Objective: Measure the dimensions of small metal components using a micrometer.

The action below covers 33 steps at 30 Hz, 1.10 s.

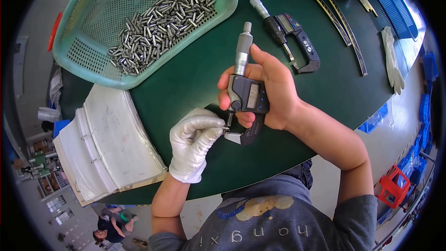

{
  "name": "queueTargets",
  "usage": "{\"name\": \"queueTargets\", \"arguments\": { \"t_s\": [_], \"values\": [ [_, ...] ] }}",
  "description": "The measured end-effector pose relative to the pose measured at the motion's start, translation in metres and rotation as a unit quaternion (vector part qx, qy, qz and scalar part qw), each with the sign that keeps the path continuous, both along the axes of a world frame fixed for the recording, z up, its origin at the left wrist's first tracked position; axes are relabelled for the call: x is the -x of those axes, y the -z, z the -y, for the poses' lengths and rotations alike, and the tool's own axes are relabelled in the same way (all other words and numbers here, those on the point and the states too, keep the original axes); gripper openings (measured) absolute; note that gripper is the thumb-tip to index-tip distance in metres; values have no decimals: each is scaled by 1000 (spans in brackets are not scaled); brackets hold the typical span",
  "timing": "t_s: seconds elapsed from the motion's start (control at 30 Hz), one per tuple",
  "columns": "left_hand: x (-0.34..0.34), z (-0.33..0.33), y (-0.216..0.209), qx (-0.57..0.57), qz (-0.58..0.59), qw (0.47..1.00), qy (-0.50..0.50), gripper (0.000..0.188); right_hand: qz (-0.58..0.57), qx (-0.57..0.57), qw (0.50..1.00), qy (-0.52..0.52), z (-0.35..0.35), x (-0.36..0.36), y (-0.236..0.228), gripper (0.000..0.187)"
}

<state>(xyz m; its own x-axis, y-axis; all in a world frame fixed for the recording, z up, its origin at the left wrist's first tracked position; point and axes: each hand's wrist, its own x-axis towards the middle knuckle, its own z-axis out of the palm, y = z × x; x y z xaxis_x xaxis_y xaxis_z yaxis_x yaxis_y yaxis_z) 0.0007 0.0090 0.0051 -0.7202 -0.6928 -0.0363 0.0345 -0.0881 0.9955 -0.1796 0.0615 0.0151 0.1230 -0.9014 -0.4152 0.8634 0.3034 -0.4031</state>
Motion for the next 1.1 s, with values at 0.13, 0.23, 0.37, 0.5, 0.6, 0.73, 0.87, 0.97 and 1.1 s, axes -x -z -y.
{"name": "queueTargets", "arguments": {
  "t_s": [0.13,0.23,0.37,0.5,0.6,0.73,0.87,0.97,1.1],
  "values": [
    [0,0,0,-7,2,1000,7,9,-6,5,1000,0,0,0,2,62],
    [-1,1,2,7,5,1000,20,9,-37,12,999,-3,0,0,1,65],
    [-1,0,0,-16,7,1000,17,11,-49,26,998,-6,1,-2,2,66],
    [3,-3,-10,-84,31,996,-14,16,-70,26,997,5,-1,-1,-1,66],
    [3,-1,-16,-125,89,988,-22,20,-82,36,996,11,1,-3,2,67],
    [5,-3,-18,-122,123,985,-17,26,-91,47,995,17,0,-2,-2,69],
    [3,-1,-16,-129,125,984,-17,26,-101,57,993,10,-1,-3,-2,67],
    [-1,2,-14,-145,98,985,9,19,-87,49,995,9,0,-3,-1,66],
    [-1,1,-14,-144,86,986,4,18,-45,13,999,4,0,-2,2,64]
  ]
}}
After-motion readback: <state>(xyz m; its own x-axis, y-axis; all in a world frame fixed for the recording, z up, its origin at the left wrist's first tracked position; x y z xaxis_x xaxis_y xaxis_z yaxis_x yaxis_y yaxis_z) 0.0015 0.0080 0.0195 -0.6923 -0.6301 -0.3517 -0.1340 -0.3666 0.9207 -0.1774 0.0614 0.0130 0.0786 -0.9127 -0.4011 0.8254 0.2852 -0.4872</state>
